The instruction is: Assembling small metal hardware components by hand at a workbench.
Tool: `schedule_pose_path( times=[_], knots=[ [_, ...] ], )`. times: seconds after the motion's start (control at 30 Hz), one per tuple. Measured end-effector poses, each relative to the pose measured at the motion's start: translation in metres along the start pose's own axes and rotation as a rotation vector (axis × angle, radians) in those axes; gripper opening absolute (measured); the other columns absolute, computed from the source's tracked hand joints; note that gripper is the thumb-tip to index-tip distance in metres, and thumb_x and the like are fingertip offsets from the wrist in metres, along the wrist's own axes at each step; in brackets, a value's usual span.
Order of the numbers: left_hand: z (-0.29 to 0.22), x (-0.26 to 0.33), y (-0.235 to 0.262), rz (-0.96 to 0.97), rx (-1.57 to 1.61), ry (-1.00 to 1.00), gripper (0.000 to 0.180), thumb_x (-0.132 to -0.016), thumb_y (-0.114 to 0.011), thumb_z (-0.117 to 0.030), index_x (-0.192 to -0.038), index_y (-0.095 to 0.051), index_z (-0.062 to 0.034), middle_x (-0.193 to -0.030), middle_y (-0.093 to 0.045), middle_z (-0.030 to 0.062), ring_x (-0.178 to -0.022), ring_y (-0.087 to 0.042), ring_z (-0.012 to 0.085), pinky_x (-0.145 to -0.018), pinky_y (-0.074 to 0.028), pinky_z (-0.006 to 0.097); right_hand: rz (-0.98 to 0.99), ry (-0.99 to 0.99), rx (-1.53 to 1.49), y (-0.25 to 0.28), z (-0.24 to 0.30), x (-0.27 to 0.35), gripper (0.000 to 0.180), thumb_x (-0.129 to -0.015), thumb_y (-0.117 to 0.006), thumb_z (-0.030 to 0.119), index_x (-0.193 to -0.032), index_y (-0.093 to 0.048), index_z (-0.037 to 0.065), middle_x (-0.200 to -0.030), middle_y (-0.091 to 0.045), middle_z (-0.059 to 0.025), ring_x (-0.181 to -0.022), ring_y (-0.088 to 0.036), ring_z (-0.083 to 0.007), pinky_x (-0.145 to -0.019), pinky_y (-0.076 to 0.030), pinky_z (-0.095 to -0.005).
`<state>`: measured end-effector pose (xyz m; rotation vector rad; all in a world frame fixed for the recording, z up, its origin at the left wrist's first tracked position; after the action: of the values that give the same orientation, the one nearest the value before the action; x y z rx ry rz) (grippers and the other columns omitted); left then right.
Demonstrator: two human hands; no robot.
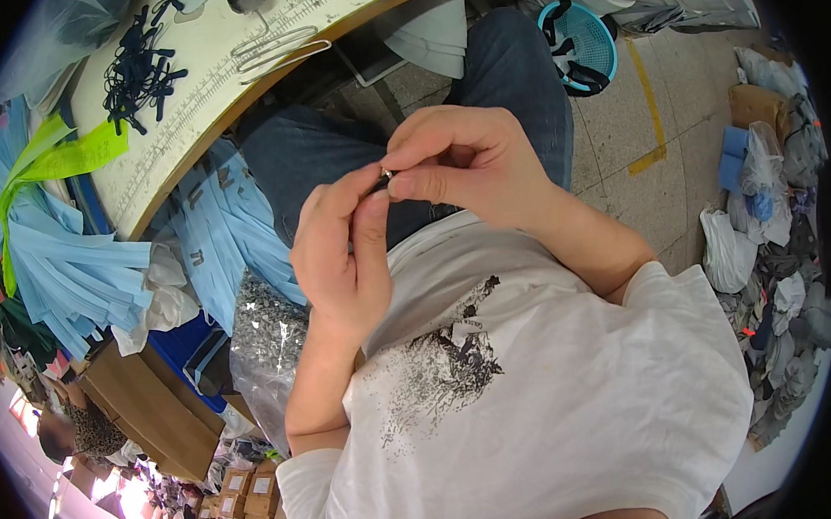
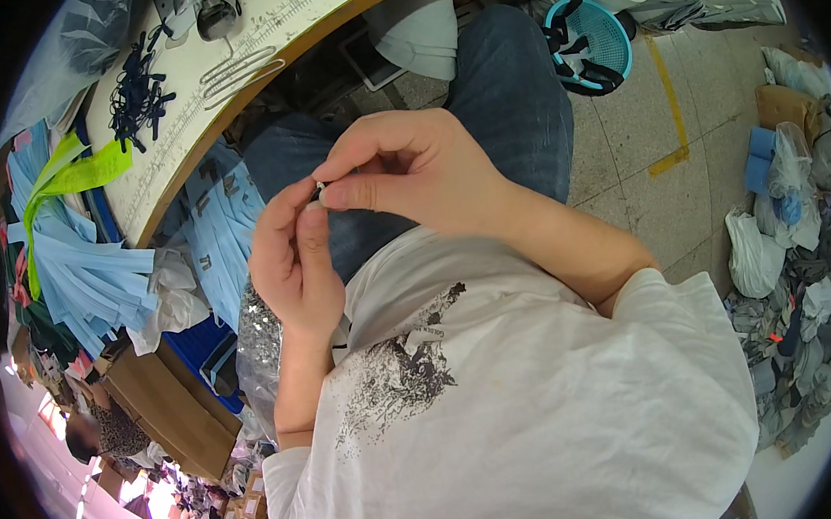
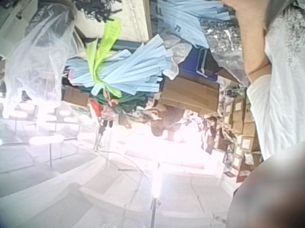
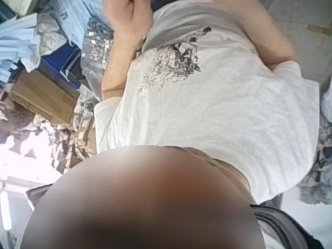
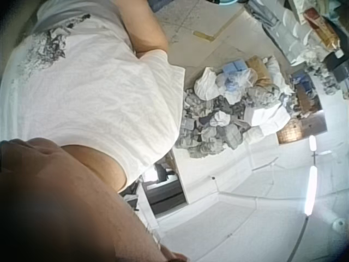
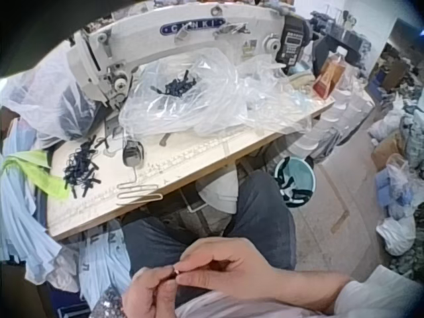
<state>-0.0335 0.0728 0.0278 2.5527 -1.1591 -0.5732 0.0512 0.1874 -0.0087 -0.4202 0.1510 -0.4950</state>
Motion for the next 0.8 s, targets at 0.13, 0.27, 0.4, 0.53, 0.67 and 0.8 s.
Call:
schedule_pose_path(
  times=[0.13,0.27,0.4,0.53,0.67,0.8],
  knots=[
    [-0.007,-0.005,-0.001,0.134,-0.095,-0.083,0.021,-0.084,-0.065,0.001,-0.105,-0.062,0.0023,-0.079,-0.064,0.0085,-0.066,-0.058,0.0182,-0.062,-0.046,0.026,0.038,-0.041,-0.057,0.001,-0.002,-0.003,0.016,-0.081,-0.070,-0.003,-0.096,-0.065,0.000,-0.093,-0.062,-0.0044,-0.077,-0.057,-0.0057,-0.060,-0.045,-0.0173],
    [0.006,0.003,0.007,-0.055,0.019,-0.005,0.021,-0.075,-0.073,0.003,-0.094,-0.064,-0.0001,-0.084,-0.068,0.0115,-0.068,-0.062,0.0206,-0.059,-0.047,0.028,0.020,-0.279,-0.041,-0.001,-0.012,-0.001,0.011,-0.084,-0.069,0.002,-0.094,-0.064,0.001,-0.090,-0.062,-0.0011,-0.074,-0.055,-0.0047,-0.060,-0.044,-0.0171],
    [-0.012,-0.007,0.006,0.043,-0.122,-0.212,0.023,-0.071,-0.075,0.002,-0.090,-0.064,-0.0027,-0.084,-0.069,0.0095,-0.067,-0.063,0.0229,-0.058,-0.048,0.030,0.013,-0.277,-0.064,0.003,-0.016,0.002,0.011,-0.085,-0.068,0.003,-0.094,-0.063,0.001,-0.090,-0.061,-0.0001,-0.072,-0.054,-0.0038,-0.059,-0.043,-0.0168],
    [-0.018,-0.009,0.003,0.076,-0.156,-0.177,0.025,-0.068,-0.077,0.000,-0.088,-0.065,-0.0030,-0.080,-0.067,0.0087,-0.065,-0.062,0.0232,-0.057,-0.048,0.030,0.013,-0.311,-0.104,0.002,-0.018,0.004,0.010,-0.085,-0.068,0.003,-0.094,-0.062,0.002,-0.091,-0.062,-0.0007,-0.071,-0.054,-0.0036,-0.058,-0.043,-0.0171],
    [-0.025,-0.010,0.001,0.055,-0.181,-0.362,0.027,-0.066,-0.079,0.000,-0.089,-0.065,-0.0015,-0.077,-0.066,0.0084,-0.063,-0.059,0.0220,-0.055,-0.045,0.028,0.033,-0.359,-0.084,0.001,-0.021,0.005,0.007,-0.087,-0.065,0.004,-0.093,-0.061,0.002,-0.095,-0.064,-0.0036,-0.069,-0.054,-0.0038,-0.056,-0.043,-0.0168],
    [-0.023,-0.007,0.003,0.014,-0.198,-0.412,0.026,-0.066,-0.078,0.002,-0.087,-0.064,-0.0012,-0.079,-0.066,0.0096,-0.063,-0.059,0.0226,-0.055,-0.045,0.029,0.041,-0.384,-0.094,-0.001,-0.018,0.002,0.008,-0.091,-0.062,0.009,-0.095,-0.058,0.003,-0.100,-0.065,-0.0065,-0.065,-0.053,-0.0038,-0.050,-0.039,-0.0157]
  ],
)
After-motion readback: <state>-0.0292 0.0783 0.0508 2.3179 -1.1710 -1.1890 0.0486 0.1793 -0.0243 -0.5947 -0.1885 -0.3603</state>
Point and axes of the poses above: each hand's wrist, its own x-axis away from the middle knuckle, its own y-axis out of the back of the hand, z = x × y, the point moved 8 cm from there along -x, towards the middle knuckle
